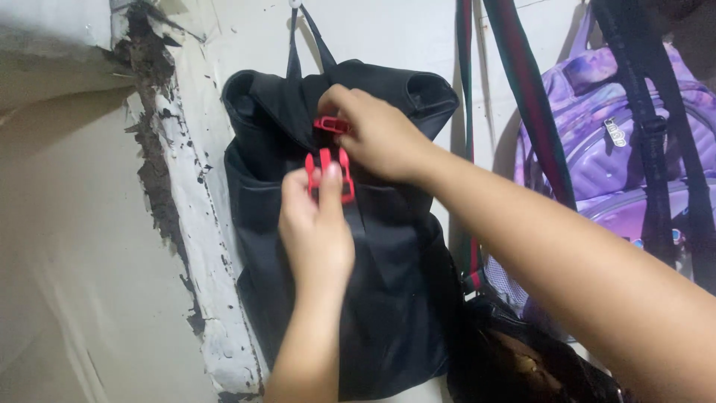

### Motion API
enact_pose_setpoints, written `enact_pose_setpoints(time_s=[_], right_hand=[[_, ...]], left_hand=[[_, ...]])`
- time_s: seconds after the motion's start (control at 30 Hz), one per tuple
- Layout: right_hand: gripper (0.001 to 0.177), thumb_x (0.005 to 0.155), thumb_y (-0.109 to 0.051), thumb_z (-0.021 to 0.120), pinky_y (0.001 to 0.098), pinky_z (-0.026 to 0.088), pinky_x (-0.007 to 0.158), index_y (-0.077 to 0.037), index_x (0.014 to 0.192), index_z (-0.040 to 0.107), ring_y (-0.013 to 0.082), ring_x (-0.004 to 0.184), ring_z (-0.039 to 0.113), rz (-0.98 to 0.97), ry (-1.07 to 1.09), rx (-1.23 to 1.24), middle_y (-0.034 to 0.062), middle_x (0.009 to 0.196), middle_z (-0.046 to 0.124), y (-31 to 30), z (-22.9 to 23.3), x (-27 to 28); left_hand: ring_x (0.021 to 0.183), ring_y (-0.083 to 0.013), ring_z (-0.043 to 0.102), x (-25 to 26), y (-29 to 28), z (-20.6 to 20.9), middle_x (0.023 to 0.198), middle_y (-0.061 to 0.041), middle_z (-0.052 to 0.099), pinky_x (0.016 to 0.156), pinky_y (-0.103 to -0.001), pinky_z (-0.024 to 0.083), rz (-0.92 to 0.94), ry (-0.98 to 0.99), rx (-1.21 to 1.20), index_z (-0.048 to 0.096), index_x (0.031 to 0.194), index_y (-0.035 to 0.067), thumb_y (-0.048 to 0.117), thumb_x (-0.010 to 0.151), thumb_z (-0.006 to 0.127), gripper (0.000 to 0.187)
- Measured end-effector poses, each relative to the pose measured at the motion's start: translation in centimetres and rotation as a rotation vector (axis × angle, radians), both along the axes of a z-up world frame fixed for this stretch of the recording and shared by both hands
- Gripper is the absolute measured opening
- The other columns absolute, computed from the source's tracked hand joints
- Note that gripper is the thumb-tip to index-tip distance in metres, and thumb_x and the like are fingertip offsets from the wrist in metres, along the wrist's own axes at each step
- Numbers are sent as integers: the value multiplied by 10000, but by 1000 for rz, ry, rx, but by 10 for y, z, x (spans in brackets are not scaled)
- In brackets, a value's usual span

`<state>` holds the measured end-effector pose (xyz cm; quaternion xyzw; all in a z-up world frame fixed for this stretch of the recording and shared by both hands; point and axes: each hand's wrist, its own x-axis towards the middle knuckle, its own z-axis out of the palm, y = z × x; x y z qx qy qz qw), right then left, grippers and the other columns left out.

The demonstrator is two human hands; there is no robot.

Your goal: The person opens a small blue pouch and places it into a black shoulder bag hanging on the wall. They then adjust the shoulder bag's strap and buckle, open a purple backpack to place items inside, and finally zip and adjust a small black pouch attached to the backpack.

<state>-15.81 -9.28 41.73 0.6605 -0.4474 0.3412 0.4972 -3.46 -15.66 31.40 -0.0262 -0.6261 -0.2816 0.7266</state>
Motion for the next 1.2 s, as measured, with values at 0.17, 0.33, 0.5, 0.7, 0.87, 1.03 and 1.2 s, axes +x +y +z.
enact_pose_setpoints(time_s=[0.17,0.33,0.5,0.7,0.87,1.03,1.2], right_hand=[[401,805,40,658,326,593,859,-37,1199,643,243,997,732,409,-422,357,118,1086,726,-2,12,-8],[345,831,8,618,295,560,877,13,1136,780,174,982,699,367,-342,298,127,1095,691,-18,8,-27],[298,935,-122,603,272,566,730,7,1126,791,155,819,665,512,-671,421,135,1056,729,-23,7,-33],[351,912,-124,725,270,630,784,29,1225,691,149,900,748,660,-850,430,166,1123,743,-25,5,-24],[635,739,-15,805,343,624,671,-10,1331,573,209,855,740,548,-902,182,113,1297,595,-30,2,-2],[712,761,7,799,311,636,812,37,1420,532,217,971,726,692,-977,332,177,1237,630,-38,4,-23],[626,791,-1,795,289,609,791,55,1378,584,192,911,709,650,-921,356,145,1095,675,-44,2,-20]], left_hand=[[792,-225,708,-43,-28,16,896,-121,742,754,-353,545,91,17,152,646,1038,20,352,995,654,335],[853,-310,725,-49,-29,16,941,-140,746,755,-417,529,247,-2,65,608,1095,52,371,993,633,336],[835,-340,729,-48,-22,18,905,-156,736,758,-440,541,307,-32,60,578,1062,58,435,848,775,476],[874,-403,710,-52,-28,13,944,-181,728,761,-494,526,384,-28,27,541,1111,65,416,842,811,518],[879,-450,687,-51,-35,12,957,-224,705,743,-526,509,414,-46,47,506,1137,58,424,876,791,532],[852,-451,691,-49,-31,12,927,-223,708,737,-527,514,353,-32,97,503,1102,60,421,860,782,516],[846,-444,703,-47,-36,14,920,-210,718,733,-514,527,328,-40,94,504,1088,65,413,877,765,484]])
